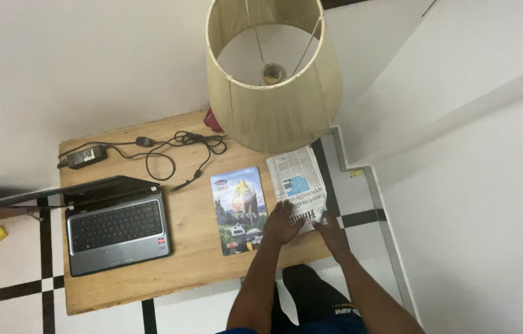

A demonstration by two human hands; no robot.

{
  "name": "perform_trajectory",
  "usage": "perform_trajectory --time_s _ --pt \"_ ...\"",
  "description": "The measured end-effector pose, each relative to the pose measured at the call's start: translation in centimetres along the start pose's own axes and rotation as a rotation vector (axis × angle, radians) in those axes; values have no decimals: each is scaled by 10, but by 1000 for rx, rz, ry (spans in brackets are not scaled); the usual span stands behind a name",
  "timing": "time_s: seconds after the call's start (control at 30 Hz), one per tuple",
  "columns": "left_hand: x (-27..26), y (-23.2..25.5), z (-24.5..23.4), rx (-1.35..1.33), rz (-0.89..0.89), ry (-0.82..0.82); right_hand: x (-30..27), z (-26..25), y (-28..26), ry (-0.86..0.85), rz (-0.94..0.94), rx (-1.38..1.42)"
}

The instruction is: The person organizes a small wooden desk by moving a laptop, lamp, and books, then wipes the surface with a red cloth. They repeatedly adjust the laptop and lamp positions and wipe the desk multiple times.

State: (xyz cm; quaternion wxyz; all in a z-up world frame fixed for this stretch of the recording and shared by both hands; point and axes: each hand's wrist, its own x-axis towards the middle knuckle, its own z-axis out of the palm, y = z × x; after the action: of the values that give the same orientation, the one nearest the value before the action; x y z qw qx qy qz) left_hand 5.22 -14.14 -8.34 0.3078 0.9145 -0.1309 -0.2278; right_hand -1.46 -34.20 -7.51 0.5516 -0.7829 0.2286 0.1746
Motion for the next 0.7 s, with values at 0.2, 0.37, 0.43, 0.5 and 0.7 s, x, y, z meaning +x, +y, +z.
perform_trajectory --time_s 0.2,0.37,0.43,0.5,0.7 --pt "6 -7 1 41 -93 0 23 0 15 22 -13 -170" --pt "15 -18 -6 84 -23 -3 41 6 17 34 -66 -277" --pt "16 -18 -8 135 2 -9 43 8 19 49 -30 -327" --pt "15 -15 -11 107 4 35 43 8 22 76 -113 -341" --pt "-16 1 -25 -485 -72 308 28 1 11 139 -284 -77"
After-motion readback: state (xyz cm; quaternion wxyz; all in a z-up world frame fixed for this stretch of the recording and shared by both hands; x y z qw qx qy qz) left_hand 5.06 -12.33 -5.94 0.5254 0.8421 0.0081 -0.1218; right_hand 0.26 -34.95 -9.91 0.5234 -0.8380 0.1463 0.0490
